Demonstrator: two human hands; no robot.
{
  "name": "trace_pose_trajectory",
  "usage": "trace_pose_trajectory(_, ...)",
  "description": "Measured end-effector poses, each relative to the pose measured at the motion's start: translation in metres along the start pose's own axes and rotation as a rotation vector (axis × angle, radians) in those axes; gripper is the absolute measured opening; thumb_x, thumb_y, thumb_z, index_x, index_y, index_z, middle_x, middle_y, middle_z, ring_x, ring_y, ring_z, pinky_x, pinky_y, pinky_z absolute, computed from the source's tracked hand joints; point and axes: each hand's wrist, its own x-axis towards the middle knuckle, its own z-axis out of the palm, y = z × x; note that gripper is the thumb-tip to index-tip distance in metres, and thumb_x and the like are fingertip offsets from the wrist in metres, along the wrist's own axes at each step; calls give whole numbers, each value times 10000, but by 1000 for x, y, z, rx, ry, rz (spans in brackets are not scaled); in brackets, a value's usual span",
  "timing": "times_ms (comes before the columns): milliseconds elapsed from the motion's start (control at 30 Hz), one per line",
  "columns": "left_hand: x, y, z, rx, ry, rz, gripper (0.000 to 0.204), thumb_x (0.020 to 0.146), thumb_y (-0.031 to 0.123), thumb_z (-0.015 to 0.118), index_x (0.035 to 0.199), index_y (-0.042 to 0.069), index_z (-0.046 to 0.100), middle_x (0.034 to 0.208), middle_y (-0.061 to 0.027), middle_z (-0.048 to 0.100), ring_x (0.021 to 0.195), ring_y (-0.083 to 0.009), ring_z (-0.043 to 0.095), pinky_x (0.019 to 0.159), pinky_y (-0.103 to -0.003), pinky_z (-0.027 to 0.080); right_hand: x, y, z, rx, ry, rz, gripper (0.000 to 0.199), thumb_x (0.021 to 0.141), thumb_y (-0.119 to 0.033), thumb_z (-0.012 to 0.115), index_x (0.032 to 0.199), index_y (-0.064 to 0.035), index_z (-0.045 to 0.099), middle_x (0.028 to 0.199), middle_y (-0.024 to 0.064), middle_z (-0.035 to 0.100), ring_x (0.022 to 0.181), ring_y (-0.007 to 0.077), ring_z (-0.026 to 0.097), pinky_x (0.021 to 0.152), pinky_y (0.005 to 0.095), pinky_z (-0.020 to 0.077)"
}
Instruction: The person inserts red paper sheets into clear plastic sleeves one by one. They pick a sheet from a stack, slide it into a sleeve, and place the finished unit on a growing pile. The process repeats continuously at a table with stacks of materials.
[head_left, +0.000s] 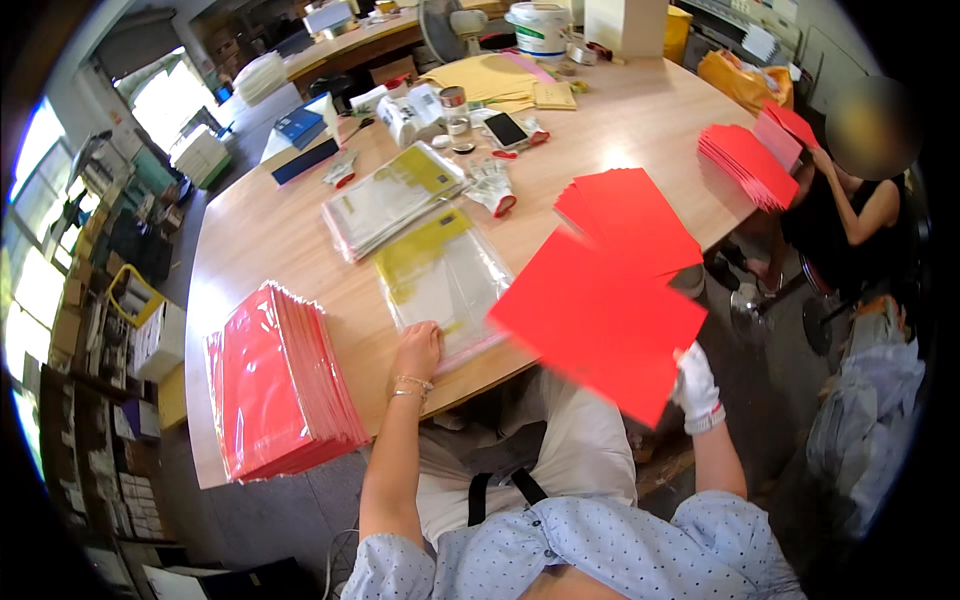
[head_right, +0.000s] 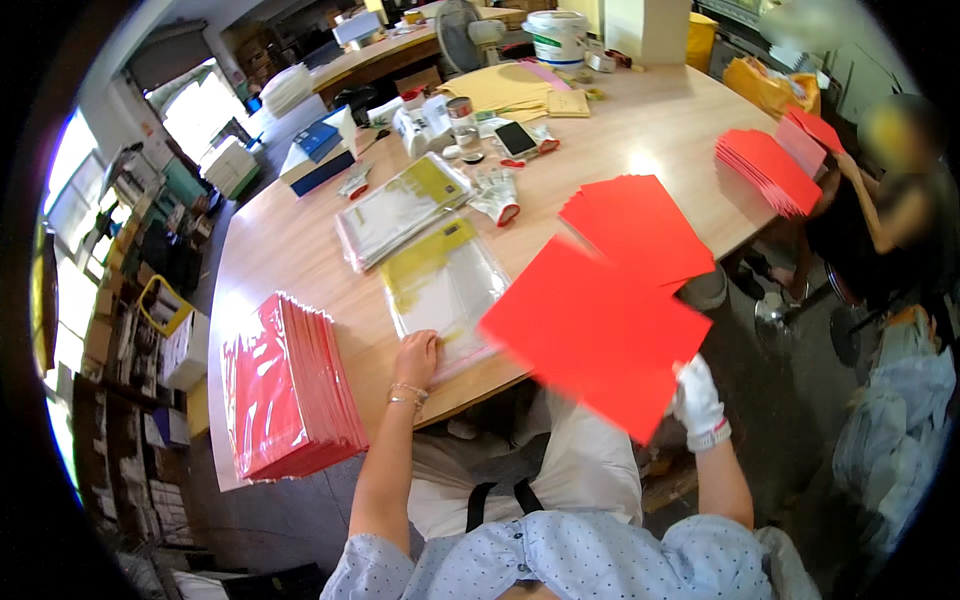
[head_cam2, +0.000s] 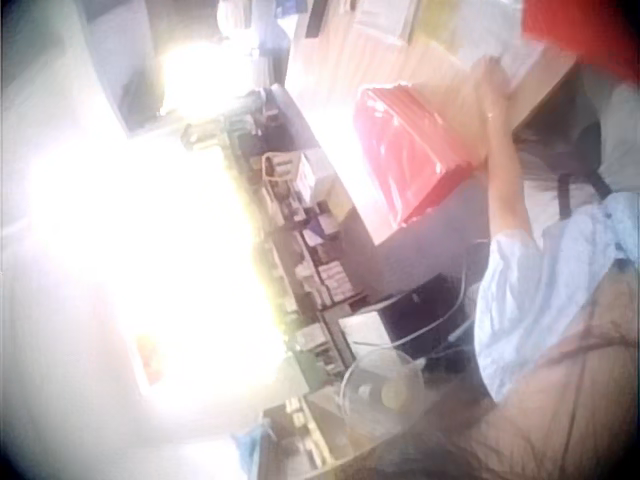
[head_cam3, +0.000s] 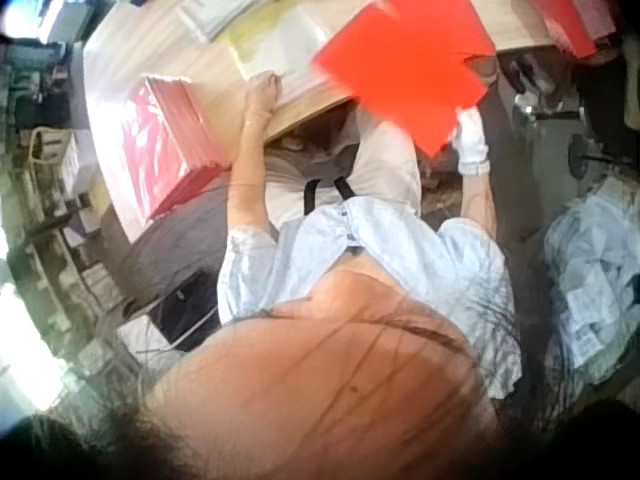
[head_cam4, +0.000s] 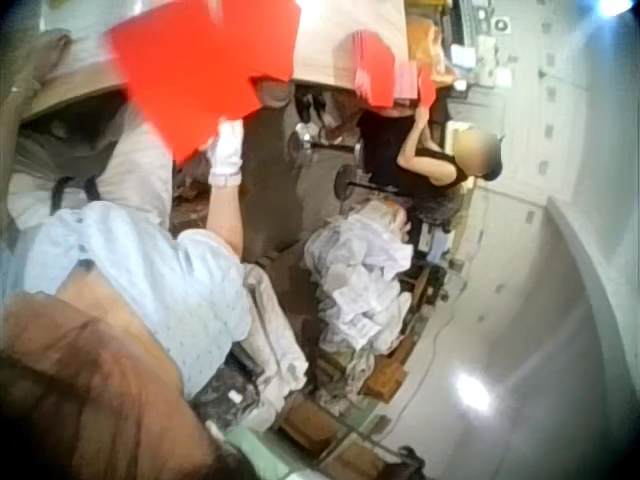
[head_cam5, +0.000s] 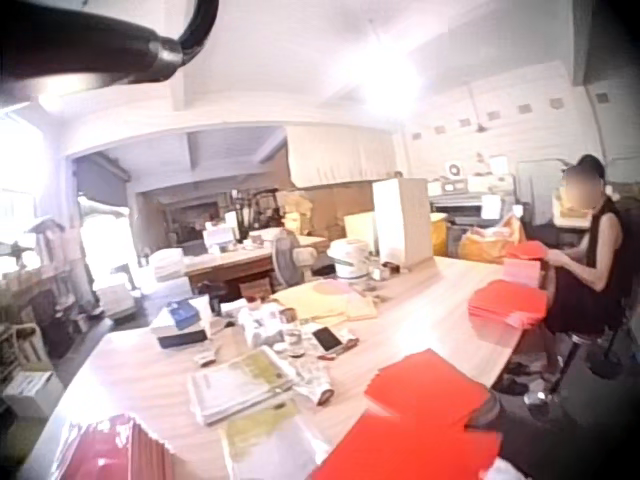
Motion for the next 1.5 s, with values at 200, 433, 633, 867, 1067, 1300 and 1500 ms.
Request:
trace_pose_trajectory(200, -13, -16, -4, 104, 113, 168, 144, 830, 107, 536, 930, 26, 602, 929, -159, 634, 913, -334, 571, 811, -411, 470, -20, 36, 36, 157, -155, 346, 252, 873, -124, 432, 1085, -27, 528, 810, 19, 593, 566, 108, 532, 470, 234, 416)
trace_pose_trajectory(433, -4, 9, -36, -490, -122, -601, 229, 882, 180, 535, 1000, -8, 595, 853, -130, 648, 737, -228, 650, 584, -298, 502, -34, 66, 52, 439, -22, 392, 197, 908, -109, 413, 1067, -58, 517, 803, 24, 585, 559, 117, 529, 481, 244, 429)
trace_pose_trajectory(633, -19, 10, -24, -776, -138, -531, 322, 901, 101, 505, 1179, -57, 473, 845, -115, 653, 670, -161, 653, 521, -241, 491, -38, 64, 76, 257, -5, 241, 236, 908, -130, 407, 1110, -51, 500, 845, 17, 587, 612, 73, 533, 496, 226, 438)
trace_pose_trajectory(867, -64, 70, 64, -949, 275, -188, 455, 891, 97, 532, 1311, 7, 384, 1134, -148, 561, 1065, -200, 548, 849, -339, 467, -58, 47, 106, 274, 188, 388, 182, 916, -164, 446, 1056, -68, 510, 790, 11, 573, 558, 119, 519, 462, 250, 413)
trace_pose_trajectory(1067, -153, 28, 185, -623, -211, 135, 413, 933, 234, 427, 1289, 25, 404, 1184, -133, 531, 1080, -224, 531, 870, -361, 464, -69, 52, 111, 149, 24, 544, 168, 931, -193, 442, 1050, -93, 507, 827, 44, 607, 580, 140, 582, 523, 279, 492)
trace_pose_trajectory(1300, -183, 40, 141, -1739, -236, -309, 447, 965, 350, 325, 1270, 39, 423, 1235, -116, 503, 1094, -242, 517, 890, -375, 461, -57, 79, 116, 97, 39, 582, 182, 929, -157, 448, 1093, -103, 507, 833, 37, 598, 550, 139, 563, 498, 287, 491)
trace_pose_trajectory(1500, -169, 1, 114, -278, -385, 23, 533, 951, 445, 313, 1283, 42, 418, 1257, -136, 489, 1111, -267, 507, 905, -389, 455, -60, 59, 108, 161, -84, 561, 240, 915, -149, 435, 1116, -47, 517, 773, 54, 607, 547, 138, 556, 460, 267, 460)
